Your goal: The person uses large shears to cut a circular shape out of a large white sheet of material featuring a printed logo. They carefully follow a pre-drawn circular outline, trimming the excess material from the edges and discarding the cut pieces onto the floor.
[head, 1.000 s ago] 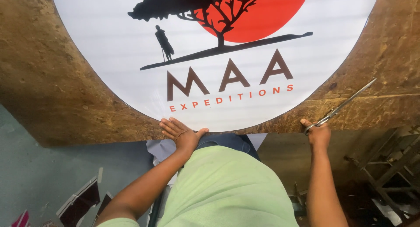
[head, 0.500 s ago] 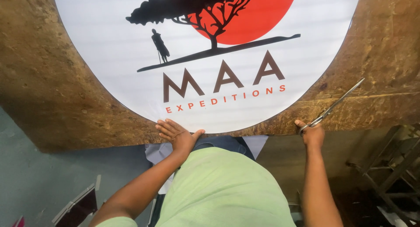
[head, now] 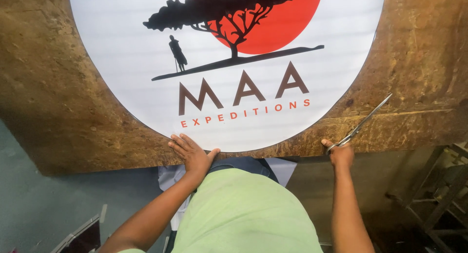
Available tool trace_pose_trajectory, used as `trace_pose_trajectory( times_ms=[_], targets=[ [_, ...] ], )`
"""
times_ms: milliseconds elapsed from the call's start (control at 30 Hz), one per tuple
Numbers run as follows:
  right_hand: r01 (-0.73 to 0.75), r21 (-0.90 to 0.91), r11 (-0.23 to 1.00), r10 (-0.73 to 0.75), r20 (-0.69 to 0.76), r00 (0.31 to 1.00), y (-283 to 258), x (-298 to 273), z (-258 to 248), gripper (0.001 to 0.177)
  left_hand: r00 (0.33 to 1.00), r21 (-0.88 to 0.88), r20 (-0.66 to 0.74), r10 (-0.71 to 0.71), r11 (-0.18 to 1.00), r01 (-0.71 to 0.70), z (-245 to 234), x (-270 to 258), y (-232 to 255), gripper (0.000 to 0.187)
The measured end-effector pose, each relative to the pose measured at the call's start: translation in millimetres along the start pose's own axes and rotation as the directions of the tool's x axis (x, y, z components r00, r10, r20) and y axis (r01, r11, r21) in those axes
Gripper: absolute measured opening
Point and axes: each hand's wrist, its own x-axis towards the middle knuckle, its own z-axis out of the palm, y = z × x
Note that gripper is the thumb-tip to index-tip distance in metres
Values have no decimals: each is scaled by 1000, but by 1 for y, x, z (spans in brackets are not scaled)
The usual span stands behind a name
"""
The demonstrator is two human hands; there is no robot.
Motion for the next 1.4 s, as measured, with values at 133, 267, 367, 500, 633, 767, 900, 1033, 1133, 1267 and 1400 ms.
trace_pose_trajectory(
  times_ms=[133, 267, 367, 500, 633, 767, 900, 1033, 1133, 1267, 1400],
  targets=[
    [-9, 15, 1000, 9, -26, 1000, -1, 1, -5, 52, 982, -70, -169, 87, 993, -100, 2, 25, -30, 143],
    [-5, -48, 999, 4, -14, 1000, 12, 17, 4, 56, 944, -264, -325, -62, 964, -28, -87, 72, -35, 113],
    [0, -22, 1000, -1, -14, 1000, 20, 25, 6, 57, 864, -370, -440, -247, 926, 76, -109, 142, -73, 105],
    [41, 263, 964, -20, -81, 997, 13, 10, 30, 40, 838, -499, -368, -403, 846, 188, -100, 240, -123, 78],
    [131, 786, 604, -47, -129, 991, -53, -10, 49, 16, 794, -649, -374, -479, 747, 144, -144, 239, -101, 67],
    [155, 694, 703, 97, -309, 946, -107, -22, 40, 10, 752, -817, -302, -586, 566, 113, -156, 229, -90, 54],
    [180, 396, 900, 41, -490, 871, -137, -9, 34, 24, 828, -820, -275, -489, 569, 64, -171, 210, -85, 42],
    [221, 362, 906, -5, -512, 859, -166, -16, 31, 21, 894, -852, -195, -402, 521, 48, -204, 168, -65, 51],
    [240, 371, 897, -14, -520, 854, -180, -12, 24, 20, 918, -909, -81, -389, 406, 92, -239, 142, -37, 58],
    [194, 352, 916, 22, -525, 851, -174, 10, 30, 18, 920, -923, -30, -392, 363, 124, -219, 164, -69, 55],
    [191, 336, 922, 4, -502, 865, -181, 10, 28, 22, 929, -924, -44, -367, 369, 103, -213, 165, -76, 57]
  ],
)
